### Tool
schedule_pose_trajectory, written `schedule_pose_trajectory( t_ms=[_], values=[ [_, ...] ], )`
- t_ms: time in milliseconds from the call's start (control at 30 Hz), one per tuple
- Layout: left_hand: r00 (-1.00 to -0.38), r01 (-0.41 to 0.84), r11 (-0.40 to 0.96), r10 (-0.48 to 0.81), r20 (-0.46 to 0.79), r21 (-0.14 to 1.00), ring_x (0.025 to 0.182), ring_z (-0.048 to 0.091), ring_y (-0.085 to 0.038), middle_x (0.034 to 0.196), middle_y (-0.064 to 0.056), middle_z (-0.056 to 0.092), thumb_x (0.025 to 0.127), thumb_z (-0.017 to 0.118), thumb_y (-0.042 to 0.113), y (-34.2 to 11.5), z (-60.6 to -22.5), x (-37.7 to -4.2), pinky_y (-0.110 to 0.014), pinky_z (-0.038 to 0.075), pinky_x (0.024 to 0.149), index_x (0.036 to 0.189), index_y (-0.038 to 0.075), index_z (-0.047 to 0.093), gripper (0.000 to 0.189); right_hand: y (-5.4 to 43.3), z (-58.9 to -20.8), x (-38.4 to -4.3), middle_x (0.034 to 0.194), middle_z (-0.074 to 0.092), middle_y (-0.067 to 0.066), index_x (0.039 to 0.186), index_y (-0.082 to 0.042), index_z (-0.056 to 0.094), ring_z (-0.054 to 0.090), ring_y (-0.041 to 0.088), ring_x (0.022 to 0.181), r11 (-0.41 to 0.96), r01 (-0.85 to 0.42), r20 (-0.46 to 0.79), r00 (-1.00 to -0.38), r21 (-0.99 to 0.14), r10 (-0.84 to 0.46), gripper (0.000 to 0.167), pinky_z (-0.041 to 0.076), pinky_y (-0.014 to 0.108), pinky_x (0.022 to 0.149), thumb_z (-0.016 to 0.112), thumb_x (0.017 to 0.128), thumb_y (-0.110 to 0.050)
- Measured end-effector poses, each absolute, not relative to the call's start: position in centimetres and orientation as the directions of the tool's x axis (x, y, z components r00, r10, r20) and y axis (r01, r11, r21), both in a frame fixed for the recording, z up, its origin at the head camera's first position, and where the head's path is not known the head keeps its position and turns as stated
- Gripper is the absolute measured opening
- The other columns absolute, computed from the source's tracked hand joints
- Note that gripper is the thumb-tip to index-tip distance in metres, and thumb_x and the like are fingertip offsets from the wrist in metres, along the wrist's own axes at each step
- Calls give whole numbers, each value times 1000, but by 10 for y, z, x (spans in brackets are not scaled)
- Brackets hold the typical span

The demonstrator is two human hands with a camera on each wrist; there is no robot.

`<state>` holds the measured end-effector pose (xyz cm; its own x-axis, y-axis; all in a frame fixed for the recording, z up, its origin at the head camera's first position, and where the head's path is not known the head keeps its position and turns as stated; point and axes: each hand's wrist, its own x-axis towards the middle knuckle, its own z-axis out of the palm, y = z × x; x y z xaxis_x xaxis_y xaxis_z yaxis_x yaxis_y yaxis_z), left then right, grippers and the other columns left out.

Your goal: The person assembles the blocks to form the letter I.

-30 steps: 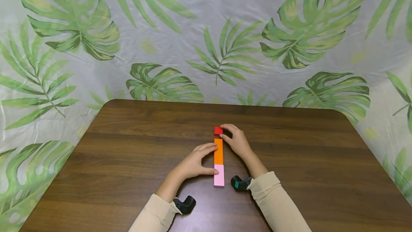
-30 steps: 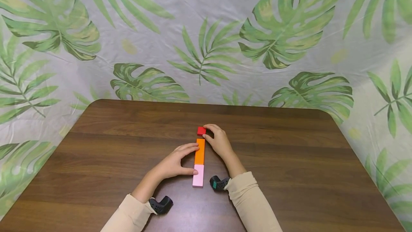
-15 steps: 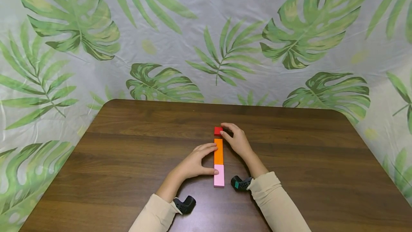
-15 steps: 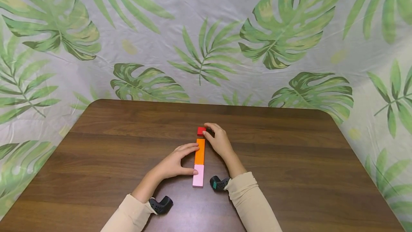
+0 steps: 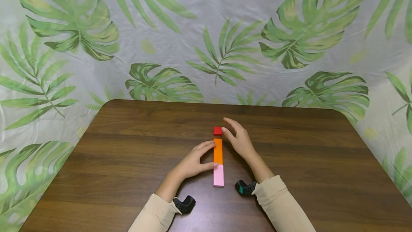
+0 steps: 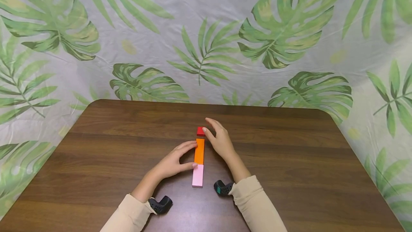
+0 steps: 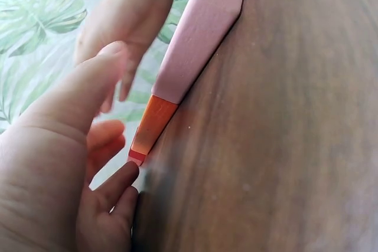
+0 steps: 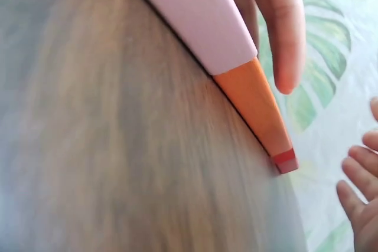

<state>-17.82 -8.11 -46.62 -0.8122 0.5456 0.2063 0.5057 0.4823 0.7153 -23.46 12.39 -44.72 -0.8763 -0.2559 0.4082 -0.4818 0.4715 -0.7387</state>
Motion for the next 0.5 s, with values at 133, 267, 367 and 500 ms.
schedule_pose_trajectory(
  t_ms=[133,267,367,500],
  values=[
    [-831,509,478,489,264,716,128,27,-19,141,-4,32,84,61,40,-82,-466,-179,-43,24,102,137,7,38,66,125,-436,-227,137,40,6,137,-14,39,35,22,124,479,-515,444,-857,-711,-262,50,29,45,99,49,92,-33],
    [-853,508,500,407,328,701,130,23,-22,144,-6,28,85,60,38,-82,-461,-180,-47,22,102,140,10,31,69,128,-423,-218,144,27,4,143,-19,26,24,20,130,504,-537,462,-842,-676,-278,56,23,45,102,49,93,-31],
    [-859,510,530,357,367,677,131,19,-29,146,-6,22,84,61,36,-82,-455,-179,-49,20,102,143,13,24,73,132,-415,-212,147,21,3,144,-19,20,18,19,132,534,-573,495,-816,-622,-298,60,17,44,104,49,93,-29],
    [-870,492,604,308,385,628,134,11,-27,149,-3,13,85,59,39,-83,-449,-177,-49,18,103,145,16,14,79,139,-409,-205,148,15,3,145,-15,16,10,22,134,590,-613,541,-776,-526,-325,63,8,44,106,47,93,-32]
  ],
)
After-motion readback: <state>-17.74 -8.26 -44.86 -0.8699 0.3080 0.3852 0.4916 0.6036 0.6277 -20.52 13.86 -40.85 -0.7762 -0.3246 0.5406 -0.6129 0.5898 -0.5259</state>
